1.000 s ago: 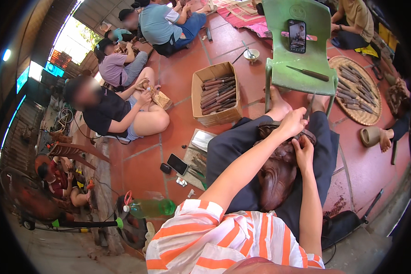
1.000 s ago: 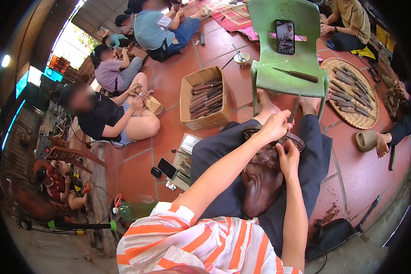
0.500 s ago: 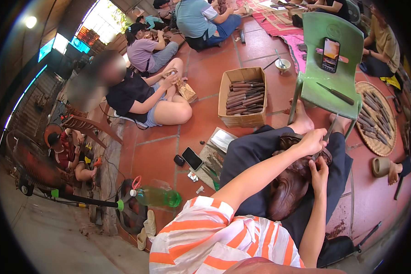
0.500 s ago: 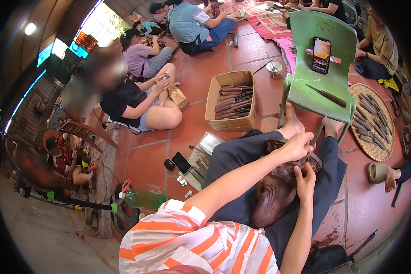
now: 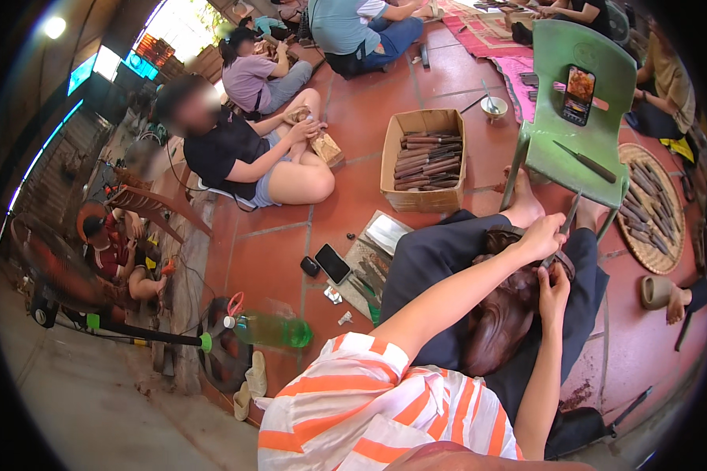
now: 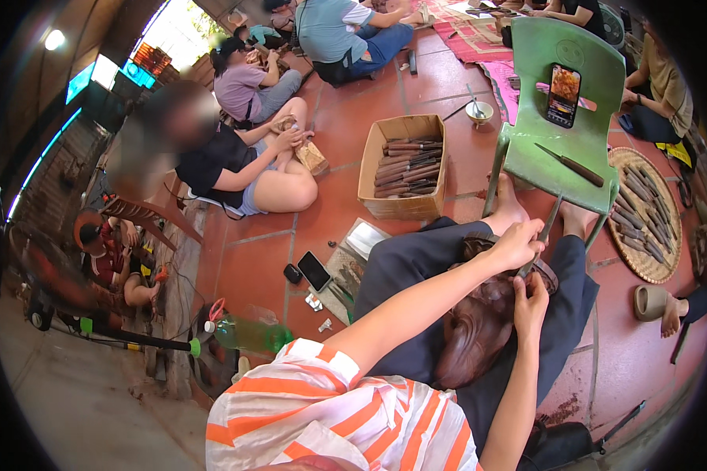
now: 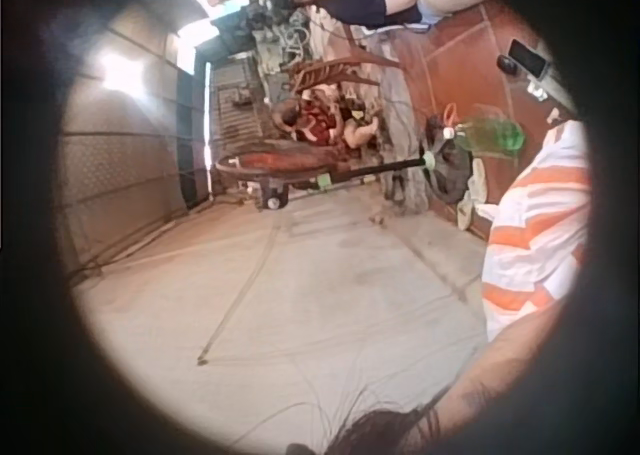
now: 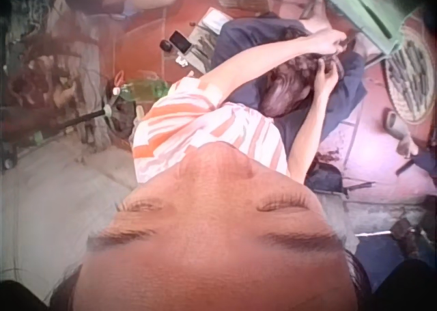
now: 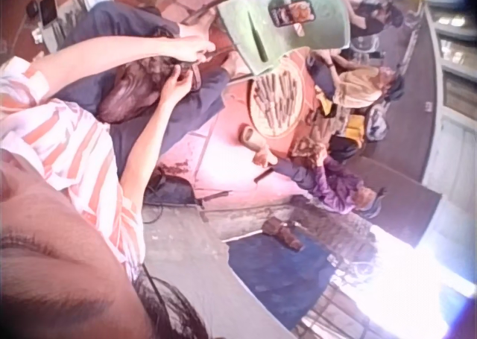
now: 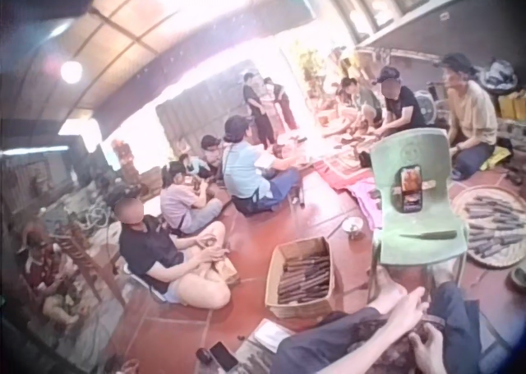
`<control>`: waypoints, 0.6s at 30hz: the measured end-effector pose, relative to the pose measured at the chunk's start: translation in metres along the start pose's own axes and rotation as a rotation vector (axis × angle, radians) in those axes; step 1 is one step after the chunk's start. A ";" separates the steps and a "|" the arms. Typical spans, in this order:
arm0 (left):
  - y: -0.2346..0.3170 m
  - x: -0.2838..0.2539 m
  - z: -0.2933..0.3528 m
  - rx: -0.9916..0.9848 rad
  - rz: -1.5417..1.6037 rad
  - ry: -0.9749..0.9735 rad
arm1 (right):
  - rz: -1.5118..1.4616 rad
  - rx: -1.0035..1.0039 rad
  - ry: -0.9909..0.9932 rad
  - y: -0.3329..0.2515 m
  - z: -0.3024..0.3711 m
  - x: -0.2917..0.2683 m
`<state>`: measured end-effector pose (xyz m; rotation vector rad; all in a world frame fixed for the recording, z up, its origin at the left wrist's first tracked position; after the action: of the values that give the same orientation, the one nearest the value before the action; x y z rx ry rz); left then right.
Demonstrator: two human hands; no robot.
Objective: The person carves a dark wooden object resting on their lap using a small carving knife. They hold the object with one hand and carefully shape the surface with the other, occasionally adjusting their grip.
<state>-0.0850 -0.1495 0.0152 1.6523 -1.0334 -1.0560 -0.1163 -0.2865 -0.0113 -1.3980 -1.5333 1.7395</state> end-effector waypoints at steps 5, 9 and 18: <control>0.007 0.002 0.004 -0.016 -0.021 -0.036 | -0.254 0.104 -0.022 0.003 0.009 0.000; 0.006 -0.003 0.008 -0.070 -0.054 0.004 | 0.032 -0.068 0.028 -0.008 0.008 -0.003; 0.014 -0.004 0.012 -0.126 0.025 -0.009 | 0.009 0.033 -0.012 0.000 0.012 -0.003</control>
<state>-0.1002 -0.1521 0.0260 1.5309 -0.9715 -1.0904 -0.1259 -0.2952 -0.0112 -1.3830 -1.5002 1.7741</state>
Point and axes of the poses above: each hand's wrist, its own z-axis away from the middle knuckle, its own x-axis out of the palm, y = z × x, the point moved 2 cm from there along -z, towards the middle knuckle, and after that the axes turned 10 degrees about z, right-handed, at the moved point
